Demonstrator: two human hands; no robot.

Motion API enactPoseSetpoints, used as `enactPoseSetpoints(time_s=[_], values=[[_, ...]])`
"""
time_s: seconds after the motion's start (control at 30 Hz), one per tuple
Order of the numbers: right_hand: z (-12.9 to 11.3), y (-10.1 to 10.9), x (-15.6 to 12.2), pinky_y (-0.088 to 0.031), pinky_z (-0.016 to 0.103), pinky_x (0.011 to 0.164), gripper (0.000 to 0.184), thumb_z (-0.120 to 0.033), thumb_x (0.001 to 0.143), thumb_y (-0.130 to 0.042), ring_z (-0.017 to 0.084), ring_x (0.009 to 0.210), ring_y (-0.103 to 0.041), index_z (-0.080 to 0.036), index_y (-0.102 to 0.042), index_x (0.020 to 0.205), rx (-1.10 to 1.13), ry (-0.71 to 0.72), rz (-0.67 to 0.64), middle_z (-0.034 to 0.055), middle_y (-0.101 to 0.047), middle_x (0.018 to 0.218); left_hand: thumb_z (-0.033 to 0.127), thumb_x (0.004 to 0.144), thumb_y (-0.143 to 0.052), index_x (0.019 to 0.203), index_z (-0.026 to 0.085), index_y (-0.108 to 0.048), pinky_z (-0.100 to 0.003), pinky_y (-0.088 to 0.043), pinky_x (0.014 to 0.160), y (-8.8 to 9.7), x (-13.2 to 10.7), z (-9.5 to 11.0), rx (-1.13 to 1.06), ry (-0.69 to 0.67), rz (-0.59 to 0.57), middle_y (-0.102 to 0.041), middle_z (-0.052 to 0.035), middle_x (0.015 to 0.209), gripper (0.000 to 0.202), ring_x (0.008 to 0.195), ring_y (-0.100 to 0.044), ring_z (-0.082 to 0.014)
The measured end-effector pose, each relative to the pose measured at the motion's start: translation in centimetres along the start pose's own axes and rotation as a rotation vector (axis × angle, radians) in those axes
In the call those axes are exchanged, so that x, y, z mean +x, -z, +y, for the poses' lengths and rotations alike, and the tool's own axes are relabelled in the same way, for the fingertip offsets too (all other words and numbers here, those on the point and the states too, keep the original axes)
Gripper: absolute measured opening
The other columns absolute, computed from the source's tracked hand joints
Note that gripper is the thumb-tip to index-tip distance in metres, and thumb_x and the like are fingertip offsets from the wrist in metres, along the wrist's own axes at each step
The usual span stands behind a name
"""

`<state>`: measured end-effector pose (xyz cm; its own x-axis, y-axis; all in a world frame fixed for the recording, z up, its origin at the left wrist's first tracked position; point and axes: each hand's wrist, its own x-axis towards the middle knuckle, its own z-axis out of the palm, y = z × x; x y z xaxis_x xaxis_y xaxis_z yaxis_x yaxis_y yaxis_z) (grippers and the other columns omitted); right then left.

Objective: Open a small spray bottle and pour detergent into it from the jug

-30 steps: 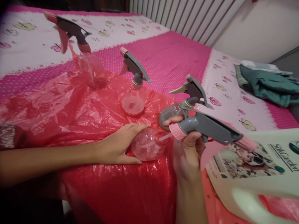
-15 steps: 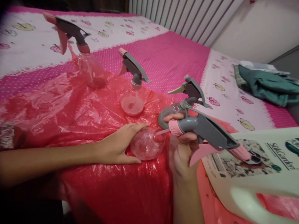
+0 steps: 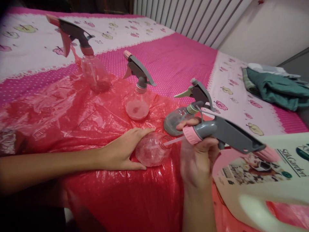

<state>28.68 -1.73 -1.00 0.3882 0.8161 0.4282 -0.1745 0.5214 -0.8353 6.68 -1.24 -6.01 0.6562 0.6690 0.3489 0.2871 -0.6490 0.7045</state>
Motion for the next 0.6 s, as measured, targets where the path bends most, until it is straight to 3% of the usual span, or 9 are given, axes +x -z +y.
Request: enactPoseSetpoints(time_s=[0.17,0.43,0.6], values=[[0.0,-0.1,-0.3,-0.054,0.026,0.101,0.047,-0.063,0.1,-0.07,0.006,0.092,-0.059,-0.017,-0.067,0.094,-0.05,0.041,-0.031,0.0005,-0.057,0.111,0.067,0.093,-0.08,0.166,0.021,-0.035,-0.065,-0.054,0.111,-0.1,0.1,0.0,0.011,0.002,-0.003,-0.064,-0.0224,0.149,0.096,0.132,-0.065,-0.045],[-0.5,-0.3,-0.6,-0.054,0.036,0.111,0.053,-0.072,0.096,-0.071,0.013,0.1,-0.06,-0.019,-0.063,0.096,-0.157,0.021,-0.117,0.0026,-0.059,0.107,0.063,0.092,-0.082,0.166,0.022,-0.037,-0.065,-0.054,0.111,-0.1,0.1,0.1,-0.011,0.013,0.003,-0.065,-0.0222,0.147,0.096,0.131,-0.066,-0.0443],[0.7,1.0,0.4,-0.055,0.038,0.111,0.057,-0.074,0.09,-0.074,0.014,0.096,-0.062,-0.018,-0.061,0.091,-0.124,0.074,-0.073,0.0031,-0.058,0.101,0.065,0.092,-0.081,0.166,0.024,-0.035,-0.066,-0.053,0.113,-0.2,0.0,0.0,-0.005,0.009,0.003,-0.063,-0.0217,0.15,0.096,0.134,-0.065,-0.0447]])
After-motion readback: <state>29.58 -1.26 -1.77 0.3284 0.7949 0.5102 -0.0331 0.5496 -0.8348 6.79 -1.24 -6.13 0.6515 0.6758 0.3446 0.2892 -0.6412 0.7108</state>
